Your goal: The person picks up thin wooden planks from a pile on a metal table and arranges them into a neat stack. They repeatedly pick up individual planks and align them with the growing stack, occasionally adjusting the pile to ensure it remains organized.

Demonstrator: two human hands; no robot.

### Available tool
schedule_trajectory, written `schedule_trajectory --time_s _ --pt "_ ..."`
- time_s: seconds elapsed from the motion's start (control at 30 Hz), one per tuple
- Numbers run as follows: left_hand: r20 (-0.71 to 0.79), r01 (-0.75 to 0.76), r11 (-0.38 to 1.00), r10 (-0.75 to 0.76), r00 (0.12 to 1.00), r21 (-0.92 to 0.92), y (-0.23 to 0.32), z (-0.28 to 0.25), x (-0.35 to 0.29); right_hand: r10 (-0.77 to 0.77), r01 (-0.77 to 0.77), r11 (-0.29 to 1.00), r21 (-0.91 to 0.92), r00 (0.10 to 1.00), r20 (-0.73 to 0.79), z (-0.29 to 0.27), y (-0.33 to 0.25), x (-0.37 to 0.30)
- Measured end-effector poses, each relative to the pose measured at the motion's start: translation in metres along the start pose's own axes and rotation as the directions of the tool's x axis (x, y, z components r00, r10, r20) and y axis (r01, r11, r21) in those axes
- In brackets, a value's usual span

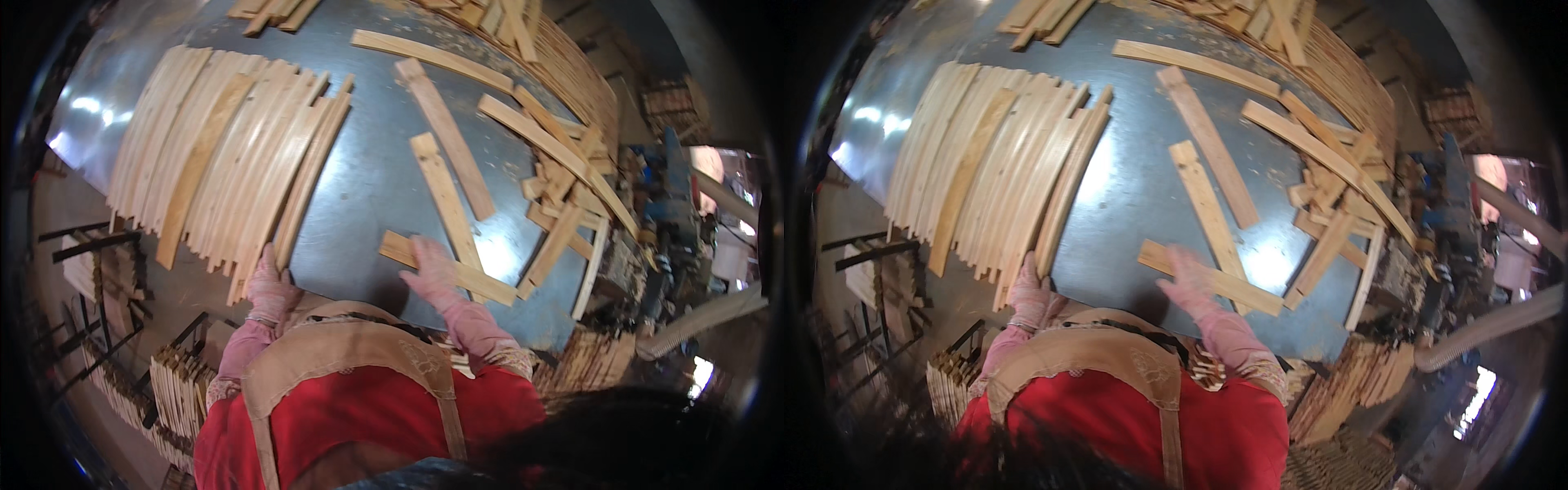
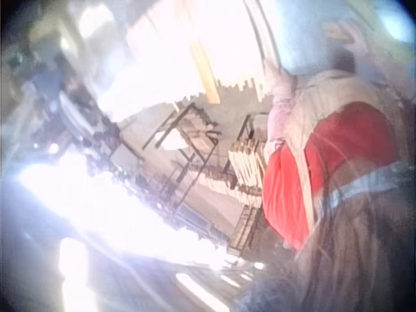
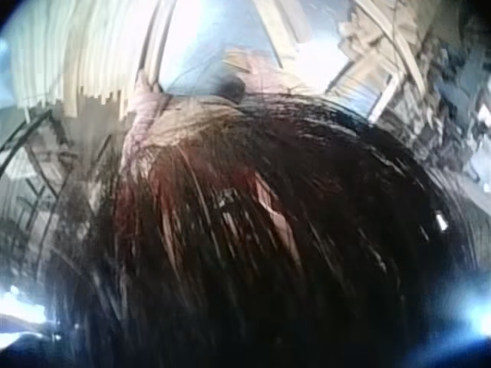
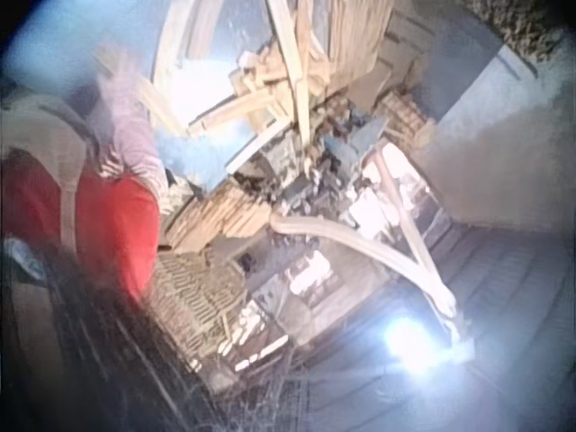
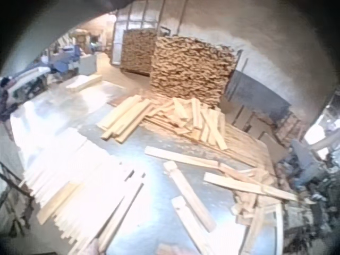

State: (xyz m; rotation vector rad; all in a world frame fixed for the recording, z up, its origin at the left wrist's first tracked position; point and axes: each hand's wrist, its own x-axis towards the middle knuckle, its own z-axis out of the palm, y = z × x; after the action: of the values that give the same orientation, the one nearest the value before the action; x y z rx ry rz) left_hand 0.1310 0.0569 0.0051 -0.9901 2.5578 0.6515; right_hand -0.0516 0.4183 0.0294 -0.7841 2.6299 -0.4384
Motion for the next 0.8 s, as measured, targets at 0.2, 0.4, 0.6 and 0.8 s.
schedule_trajectory --time_s 0.2,0.4,0.6,0.8 --pt "0.135 0.094 0.984 -0.114 0.984 0.150 0.012 -0.010 0.006 0.449 -0.424 0.870 -0.254 0.892 0.050 -0.019 0.135 -0.108" --pt "-0.231 -0.373 0.887 0.437 0.869 0.272 -0.001 0.000 -0.006 0.477 -0.476 0.879 -0.022 0.877 0.061 -0.031 0.071 -0.049" --pt "-0.106 -0.317 0.842 0.398 0.911 0.436 0.072 -0.034 0.038 0.412 -0.322 0.895 0.309 0.863 -0.292 -0.133 0.023 0.142" --pt "-0.285 -0.238 0.915 0.335 0.898 0.325 0.084 -0.040 0.103 0.287 -0.276 0.954 0.119 0.719 -0.633 -0.295 0.092 0.334"
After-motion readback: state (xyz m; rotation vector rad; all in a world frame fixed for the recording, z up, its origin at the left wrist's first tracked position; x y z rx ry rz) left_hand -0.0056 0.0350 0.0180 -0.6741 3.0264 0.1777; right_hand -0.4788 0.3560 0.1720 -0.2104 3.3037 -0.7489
